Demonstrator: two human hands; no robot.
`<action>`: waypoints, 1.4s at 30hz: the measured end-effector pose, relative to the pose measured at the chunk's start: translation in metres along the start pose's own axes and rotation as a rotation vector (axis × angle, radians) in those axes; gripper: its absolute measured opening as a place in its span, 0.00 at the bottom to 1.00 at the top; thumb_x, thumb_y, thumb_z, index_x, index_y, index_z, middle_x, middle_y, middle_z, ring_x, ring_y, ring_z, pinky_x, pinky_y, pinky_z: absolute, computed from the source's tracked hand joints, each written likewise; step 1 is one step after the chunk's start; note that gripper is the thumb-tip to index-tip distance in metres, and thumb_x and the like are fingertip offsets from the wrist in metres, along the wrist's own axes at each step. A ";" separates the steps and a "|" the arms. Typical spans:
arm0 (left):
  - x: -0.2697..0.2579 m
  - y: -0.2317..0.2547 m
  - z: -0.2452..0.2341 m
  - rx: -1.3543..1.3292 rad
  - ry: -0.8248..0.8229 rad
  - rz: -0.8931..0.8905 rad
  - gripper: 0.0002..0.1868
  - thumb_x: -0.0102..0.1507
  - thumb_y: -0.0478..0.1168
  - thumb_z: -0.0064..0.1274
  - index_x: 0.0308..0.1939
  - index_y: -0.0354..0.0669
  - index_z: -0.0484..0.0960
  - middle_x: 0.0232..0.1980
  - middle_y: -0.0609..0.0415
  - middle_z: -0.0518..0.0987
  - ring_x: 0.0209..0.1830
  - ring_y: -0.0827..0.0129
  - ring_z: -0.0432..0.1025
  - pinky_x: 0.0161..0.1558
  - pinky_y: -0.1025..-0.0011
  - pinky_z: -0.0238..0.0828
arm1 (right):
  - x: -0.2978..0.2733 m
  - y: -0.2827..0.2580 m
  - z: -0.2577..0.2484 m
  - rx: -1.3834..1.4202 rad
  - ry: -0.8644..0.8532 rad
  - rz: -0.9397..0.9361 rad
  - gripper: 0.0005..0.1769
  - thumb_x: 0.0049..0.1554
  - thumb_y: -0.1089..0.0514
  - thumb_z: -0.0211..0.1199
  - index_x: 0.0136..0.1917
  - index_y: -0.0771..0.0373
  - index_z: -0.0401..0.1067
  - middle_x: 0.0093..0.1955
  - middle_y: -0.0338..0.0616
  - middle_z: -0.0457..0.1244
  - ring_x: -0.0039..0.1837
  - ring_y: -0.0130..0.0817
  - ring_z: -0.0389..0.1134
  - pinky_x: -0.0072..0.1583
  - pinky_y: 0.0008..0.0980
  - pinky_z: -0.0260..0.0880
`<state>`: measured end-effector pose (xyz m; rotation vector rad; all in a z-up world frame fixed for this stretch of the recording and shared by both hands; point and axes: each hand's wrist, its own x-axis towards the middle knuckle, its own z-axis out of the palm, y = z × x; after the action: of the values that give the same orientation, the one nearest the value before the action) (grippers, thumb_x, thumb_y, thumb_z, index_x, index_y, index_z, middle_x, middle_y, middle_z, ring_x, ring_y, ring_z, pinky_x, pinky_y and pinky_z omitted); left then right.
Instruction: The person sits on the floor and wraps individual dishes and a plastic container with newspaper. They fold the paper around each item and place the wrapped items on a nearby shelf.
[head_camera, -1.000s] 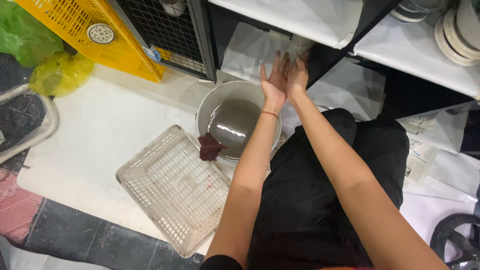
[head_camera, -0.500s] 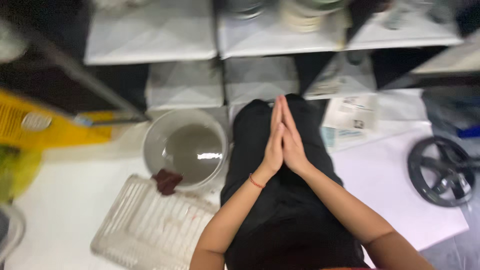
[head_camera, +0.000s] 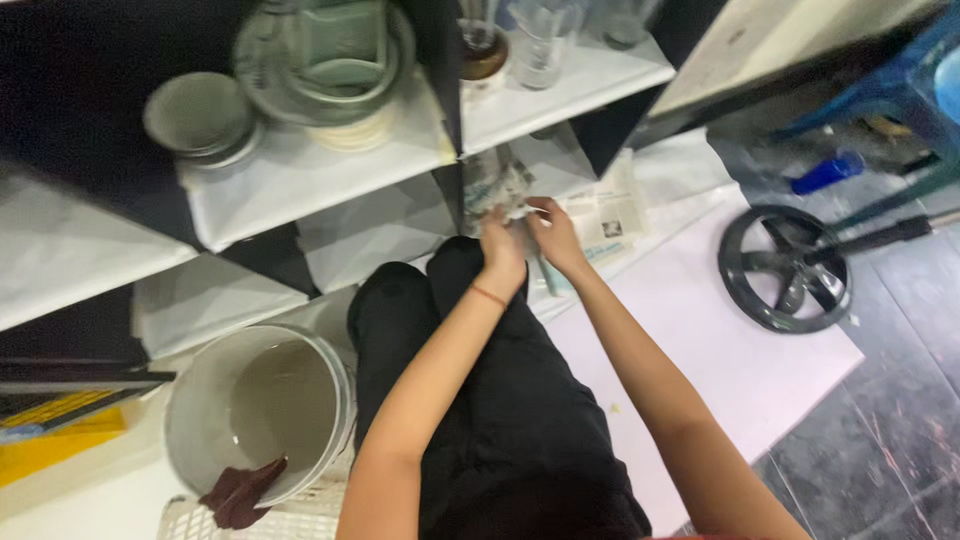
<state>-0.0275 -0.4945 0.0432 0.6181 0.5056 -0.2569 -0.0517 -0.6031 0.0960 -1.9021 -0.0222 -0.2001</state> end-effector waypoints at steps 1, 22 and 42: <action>0.019 0.002 -0.002 -0.110 0.036 0.010 0.19 0.72 0.53 0.33 0.60 0.53 0.72 0.58 0.65 0.74 0.54 0.73 0.63 0.58 0.66 0.56 | 0.014 0.003 0.007 -0.043 0.000 -0.009 0.17 0.61 0.63 0.55 0.62 0.67 0.74 0.58 0.51 0.70 0.56 0.38 0.73 0.59 0.33 0.72; -0.150 0.069 0.042 1.191 0.096 0.981 0.44 0.47 0.22 0.60 0.69 0.28 0.64 0.65 0.39 0.61 0.70 0.49 0.54 0.71 0.56 0.50 | -0.052 -0.142 -0.027 0.031 0.198 -0.352 0.02 0.64 0.66 0.51 0.50 0.66 0.61 0.71 0.52 0.59 0.74 0.46 0.60 0.78 0.44 0.56; -0.302 0.168 -0.126 1.180 0.045 0.266 0.24 0.69 0.48 0.55 0.57 0.26 0.80 0.50 0.38 0.85 0.49 0.62 0.81 0.51 0.65 0.74 | -0.183 -0.200 -0.013 -0.471 -0.517 -0.278 0.31 0.60 0.45 0.63 0.74 0.52 0.67 0.84 0.52 0.42 0.84 0.60 0.34 0.77 0.65 0.27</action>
<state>-0.2675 -0.2611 0.1950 1.8280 0.2661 -0.2742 -0.2560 -0.5333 0.2599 -2.3702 -0.6394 0.1184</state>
